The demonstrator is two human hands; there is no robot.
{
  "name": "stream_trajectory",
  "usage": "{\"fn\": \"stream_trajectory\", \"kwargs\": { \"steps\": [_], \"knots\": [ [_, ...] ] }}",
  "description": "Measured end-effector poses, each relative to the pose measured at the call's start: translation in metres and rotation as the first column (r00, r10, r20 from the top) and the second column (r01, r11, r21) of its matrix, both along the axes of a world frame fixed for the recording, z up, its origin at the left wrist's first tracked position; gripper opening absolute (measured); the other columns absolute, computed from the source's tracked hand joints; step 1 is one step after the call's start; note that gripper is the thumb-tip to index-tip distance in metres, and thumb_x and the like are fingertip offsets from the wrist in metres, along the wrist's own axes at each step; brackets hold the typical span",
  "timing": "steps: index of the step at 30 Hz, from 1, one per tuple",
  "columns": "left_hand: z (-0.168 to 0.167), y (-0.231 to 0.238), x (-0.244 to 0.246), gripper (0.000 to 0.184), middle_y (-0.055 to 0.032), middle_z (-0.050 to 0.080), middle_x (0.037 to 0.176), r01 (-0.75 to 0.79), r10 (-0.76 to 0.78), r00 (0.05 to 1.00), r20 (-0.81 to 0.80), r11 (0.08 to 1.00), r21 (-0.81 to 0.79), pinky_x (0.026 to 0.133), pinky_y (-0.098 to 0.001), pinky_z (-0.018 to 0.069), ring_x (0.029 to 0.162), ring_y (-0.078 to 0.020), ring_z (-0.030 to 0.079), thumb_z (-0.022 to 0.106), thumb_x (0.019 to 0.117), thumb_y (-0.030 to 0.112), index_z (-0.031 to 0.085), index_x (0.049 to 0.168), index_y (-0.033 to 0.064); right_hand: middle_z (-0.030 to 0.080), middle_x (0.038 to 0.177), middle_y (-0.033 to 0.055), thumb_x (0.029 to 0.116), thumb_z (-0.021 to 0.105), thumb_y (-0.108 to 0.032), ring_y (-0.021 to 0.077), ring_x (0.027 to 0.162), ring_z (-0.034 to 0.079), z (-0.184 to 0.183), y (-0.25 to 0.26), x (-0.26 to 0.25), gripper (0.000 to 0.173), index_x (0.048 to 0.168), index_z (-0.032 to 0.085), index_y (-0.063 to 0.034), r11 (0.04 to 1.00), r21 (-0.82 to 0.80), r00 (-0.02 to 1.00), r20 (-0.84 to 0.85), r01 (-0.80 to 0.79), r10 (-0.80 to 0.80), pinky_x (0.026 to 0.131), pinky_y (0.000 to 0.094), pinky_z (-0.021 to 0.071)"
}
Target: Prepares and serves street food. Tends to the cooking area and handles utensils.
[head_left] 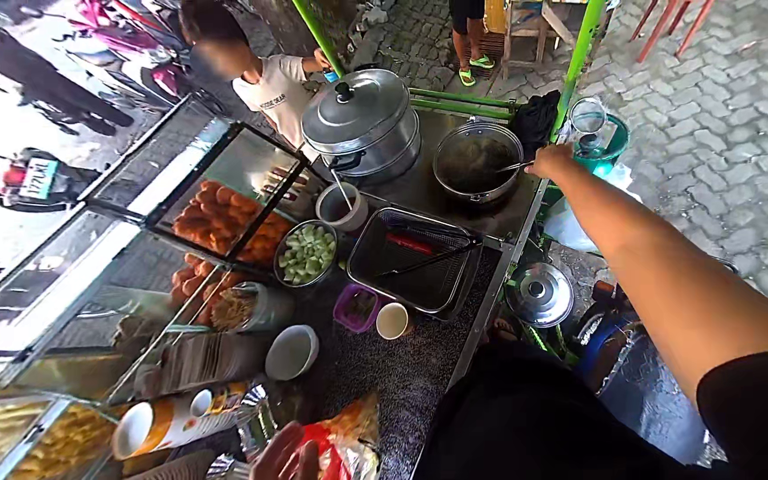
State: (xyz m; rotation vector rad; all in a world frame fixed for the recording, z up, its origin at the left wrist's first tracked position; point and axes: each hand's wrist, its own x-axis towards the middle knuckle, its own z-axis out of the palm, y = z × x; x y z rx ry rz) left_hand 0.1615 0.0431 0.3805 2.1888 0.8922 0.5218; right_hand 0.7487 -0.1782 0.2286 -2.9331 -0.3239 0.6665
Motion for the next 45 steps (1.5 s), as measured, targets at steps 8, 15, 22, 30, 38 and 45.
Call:
{"fn": "stream_trajectory", "kwargs": {
  "steps": [8,15,22,30,38,45],
  "knots": [
    [-0.040,-0.022,0.109,0.040,-0.0254,0.068,0.119,0.203,-0.195,0.956,-0.219,0.979,0.013,0.092,-0.0442,0.0580,0.106,-0.0312,0.070,0.058,0.1026,0.026,0.065,0.124,-0.0079,0.067,0.110,0.0332,0.1043,0.058,-0.029,0.0487,0.107,0.066,-0.002,0.008,0.010,0.042,0.103,0.067,0.0118,0.990,0.129,0.986,-0.145,-0.059,0.078,0.088,0.0680,0.0492],
    [-0.086,-0.031,0.178,0.035,-0.0231,0.066,0.123,0.302,-0.318,0.888,-0.331,0.948,-0.100,0.089,-0.0467,0.0583,0.103,-0.0320,0.070,0.063,0.1015,0.023,0.067,0.125,-0.0021,0.069,0.109,0.0293,0.1051,0.056,-0.037,0.0472,0.110,0.065,-0.017,-0.009,-0.009,0.045,0.102,0.071,0.0056,0.982,0.157,0.994,-0.031,-0.102,0.108,0.086,0.0661,0.0497],
    [-0.126,-0.026,0.237,0.039,-0.0205,0.057,0.145,0.366,-0.344,0.802,-0.488,0.929,-0.054,0.098,-0.0495,0.0542,0.111,-0.0343,0.069,0.054,0.1061,0.015,0.057,0.143,0.0009,0.071,0.106,0.0258,0.1074,0.052,-0.039,0.0453,0.105,0.068,-0.025,-0.047,-0.020,0.044,0.116,0.072,-0.0012,0.959,0.269,0.995,-0.011,-0.088,0.095,0.085,0.0658,0.0502],
    [-0.154,-0.027,0.286,0.046,-0.0148,0.042,0.160,0.408,-0.364,0.650,-0.667,0.908,-0.098,0.109,-0.0502,0.0465,0.134,-0.0366,0.056,0.044,0.1090,0.015,0.044,0.155,0.0072,0.072,0.107,0.0249,0.1076,0.053,-0.038,0.0447,0.105,0.068,-0.014,-0.058,-0.023,0.041,0.117,0.073,-0.0030,0.967,0.245,0.997,-0.004,-0.075,0.078,0.086,0.0655,0.0501],
    [-0.168,-0.026,0.299,0.043,-0.0207,0.050,0.151,0.428,-0.374,0.619,-0.691,0.898,-0.102,0.106,-0.0508,0.0491,0.129,-0.0396,0.058,0.042,0.1076,0.007,0.050,0.149,0.0044,0.073,0.104,0.0246,0.1060,0.057,-0.037,0.0463,0.099,0.069,-0.020,-0.065,-0.033,0.038,0.121,0.074,-0.0062,0.933,0.346,0.991,0.115,-0.098,0.061,0.084,0.0693,0.0500],
    [-0.158,-0.037,0.275,0.039,-0.0214,0.058,0.141,0.435,-0.408,0.761,-0.504,0.898,-0.069,0.104,-0.0497,0.0501,0.124,-0.0388,0.061,0.039,0.1062,0.002,0.062,0.138,0.0035,0.071,0.117,0.0273,0.1086,0.049,-0.040,0.0490,0.112,0.066,-0.039,-0.077,-0.048,0.045,0.131,0.069,-0.0063,0.940,0.332,0.995,0.086,-0.084,0.059,0.093,0.0709,0.0460]
  ]
}}
